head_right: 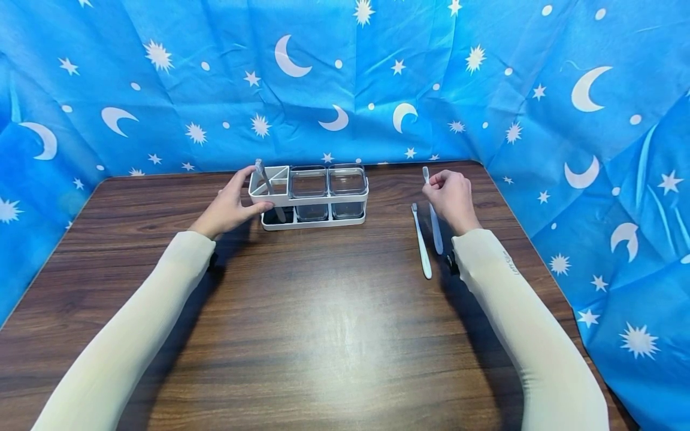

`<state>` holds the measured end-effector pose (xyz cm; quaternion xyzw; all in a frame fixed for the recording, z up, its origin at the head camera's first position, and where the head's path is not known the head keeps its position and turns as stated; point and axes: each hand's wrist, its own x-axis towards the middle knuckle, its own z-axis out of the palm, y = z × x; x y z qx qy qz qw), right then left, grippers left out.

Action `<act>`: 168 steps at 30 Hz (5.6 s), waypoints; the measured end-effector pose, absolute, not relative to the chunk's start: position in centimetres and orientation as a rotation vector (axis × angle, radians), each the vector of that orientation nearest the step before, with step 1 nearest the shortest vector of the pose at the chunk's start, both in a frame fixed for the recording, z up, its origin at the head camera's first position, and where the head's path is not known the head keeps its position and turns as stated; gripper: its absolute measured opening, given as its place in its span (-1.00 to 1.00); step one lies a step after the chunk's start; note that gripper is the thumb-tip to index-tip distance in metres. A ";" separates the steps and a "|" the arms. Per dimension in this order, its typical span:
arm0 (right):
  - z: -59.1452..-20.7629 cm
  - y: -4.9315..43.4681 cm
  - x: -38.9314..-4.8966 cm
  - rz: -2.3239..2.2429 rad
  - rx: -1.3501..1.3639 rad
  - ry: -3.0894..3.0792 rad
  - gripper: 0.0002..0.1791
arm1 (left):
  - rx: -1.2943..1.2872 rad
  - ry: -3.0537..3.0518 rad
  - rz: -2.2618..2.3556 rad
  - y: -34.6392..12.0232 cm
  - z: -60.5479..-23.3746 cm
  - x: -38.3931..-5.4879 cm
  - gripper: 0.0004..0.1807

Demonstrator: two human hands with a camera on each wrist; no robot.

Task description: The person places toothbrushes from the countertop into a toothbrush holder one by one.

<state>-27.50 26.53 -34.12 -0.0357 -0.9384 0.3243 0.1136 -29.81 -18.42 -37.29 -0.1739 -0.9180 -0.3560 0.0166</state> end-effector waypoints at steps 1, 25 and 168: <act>-34.1 26.4 -27.5 0.951 -0.092 -2.735 -0.77 | -0.542 -2.853 -1.107 -18.4 -37.3 -29.8 0.03; -31.7 24.0 -27.1 1.016 0.179 -2.385 -0.74 | -0.542 -2.850 -1.098 -18.5 -37.4 -29.7 0.02; -31.4 4.6 -27.5 1.278 0.768 -2.494 -0.73 | -0.527 -2.827 -1.111 -18.6 -37.4 -29.9 0.01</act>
